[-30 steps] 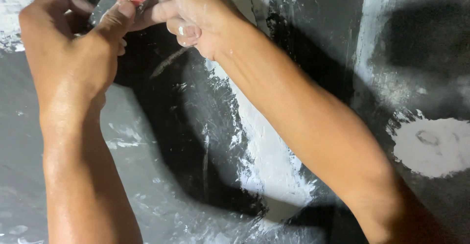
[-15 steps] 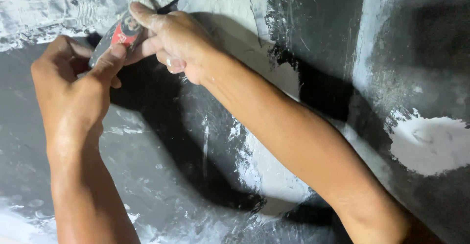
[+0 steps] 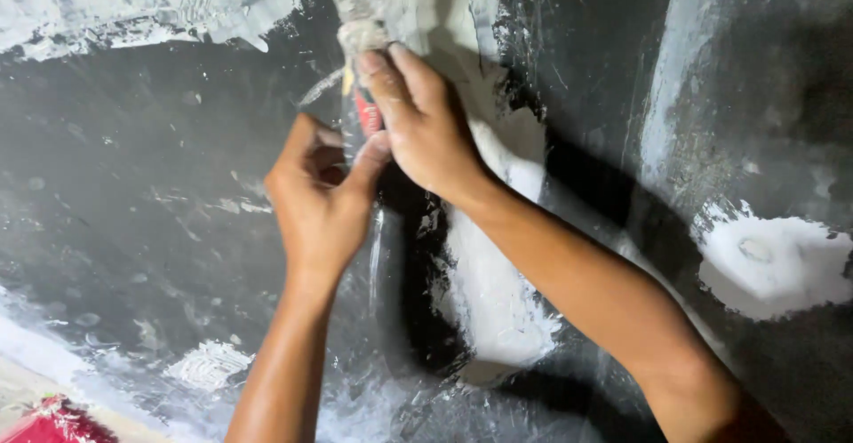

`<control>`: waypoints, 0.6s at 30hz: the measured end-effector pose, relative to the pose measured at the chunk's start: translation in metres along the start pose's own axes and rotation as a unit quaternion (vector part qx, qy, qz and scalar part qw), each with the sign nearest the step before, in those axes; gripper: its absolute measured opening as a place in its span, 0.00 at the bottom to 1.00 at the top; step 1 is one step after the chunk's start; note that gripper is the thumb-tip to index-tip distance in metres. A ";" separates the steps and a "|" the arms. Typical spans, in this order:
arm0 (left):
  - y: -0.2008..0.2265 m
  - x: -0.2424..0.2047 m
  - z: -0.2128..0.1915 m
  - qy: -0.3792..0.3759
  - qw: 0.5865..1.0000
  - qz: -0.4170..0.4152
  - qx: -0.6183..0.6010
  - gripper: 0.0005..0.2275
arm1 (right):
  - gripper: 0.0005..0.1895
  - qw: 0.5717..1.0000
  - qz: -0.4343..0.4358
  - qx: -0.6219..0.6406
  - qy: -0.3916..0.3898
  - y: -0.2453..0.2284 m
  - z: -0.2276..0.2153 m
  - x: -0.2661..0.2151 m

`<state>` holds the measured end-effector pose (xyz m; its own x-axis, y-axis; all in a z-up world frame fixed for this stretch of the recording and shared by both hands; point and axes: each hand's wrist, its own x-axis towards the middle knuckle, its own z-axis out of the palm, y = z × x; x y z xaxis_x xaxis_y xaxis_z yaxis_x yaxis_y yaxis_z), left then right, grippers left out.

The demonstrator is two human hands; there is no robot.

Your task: The person applies white filler to a dark grey wall and ceiling area using a putty knife. They scoop more material from a bucket sitting on a cabinet and continue spreading and smoothing the substance over the surfaces.

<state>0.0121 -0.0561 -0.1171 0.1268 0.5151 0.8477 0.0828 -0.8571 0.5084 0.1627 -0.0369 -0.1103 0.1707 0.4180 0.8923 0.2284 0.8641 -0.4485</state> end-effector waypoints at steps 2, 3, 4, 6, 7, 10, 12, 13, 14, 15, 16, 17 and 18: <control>0.017 -0.001 0.021 -0.035 0.999 -0.018 -0.024 0.14 | 0.21 0.999 0.007 -0.036 0.021 -0.013 -0.032 -0.002; 0.025 0.000 0.032 -0.052 0.999 -0.007 -0.016 0.13 | 0.20 0.999 -0.002 -0.040 0.028 -0.019 -0.047 0.003; 0.031 0.001 0.041 -0.067 0.998 0.000 -0.005 0.12 | 0.20 0.999 -0.008 -0.041 0.034 -0.022 -0.060 0.008; 0.034 0.002 0.045 -0.089 0.995 0.019 0.051 0.11 | 0.16 0.987 0.131 0.075 0.060 -0.026 -0.093 0.025; 0.033 0.002 0.044 -0.095 0.990 0.031 0.096 0.11 | 0.18 0.995 0.084 0.010 0.047 -0.027 -0.109 0.029; 0.020 0.010 0.035 -0.062 0.971 0.118 0.199 0.08 | 0.18 0.981 0.019 -0.179 0.074 -0.021 -0.149 0.059; 0.006 0.015 0.025 -0.044 0.956 0.157 0.242 0.07 | 0.19 0.975 0.021 -0.217 0.041 -0.012 -0.165 0.077; 0.000 0.018 0.021 -0.042 0.952 0.161 0.258 0.08 | 0.20 0.971 0.021 -0.235 0.025 -0.006 -0.170 0.083; -0.005 0.020 0.017 -0.041 0.947 0.164 0.273 0.08 | 0.19 0.969 -0.006 -0.248 0.019 0.000 -0.173 0.087; -0.010 0.021 0.013 -0.034 0.945 0.179 0.272 0.07 | 0.19 0.965 -0.033 -0.260 0.014 0.006 -0.175 0.090; -0.014 0.021 0.009 -0.027 0.943 0.194 0.271 0.06 | 0.18 0.960 -0.061 -0.273 0.007 0.012 -0.177 0.095; -0.019 0.022 0.006 -0.019 0.940 0.208 0.270 0.05 | 0.17 0.961 -0.080 -0.263 0.005 0.018 -0.179 0.100; -0.023 0.023 0.003 -0.015 0.934 0.219 0.280 0.05 | 0.16 0.962 -0.099 -0.253 0.003 0.025 -0.179 0.104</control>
<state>0.0156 -0.0244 -0.1100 0.2975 0.1233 0.9467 0.5203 -0.8524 -0.0525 0.3578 -0.0223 -0.0377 0.0810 0.2565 0.9631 0.6939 0.6791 -0.2393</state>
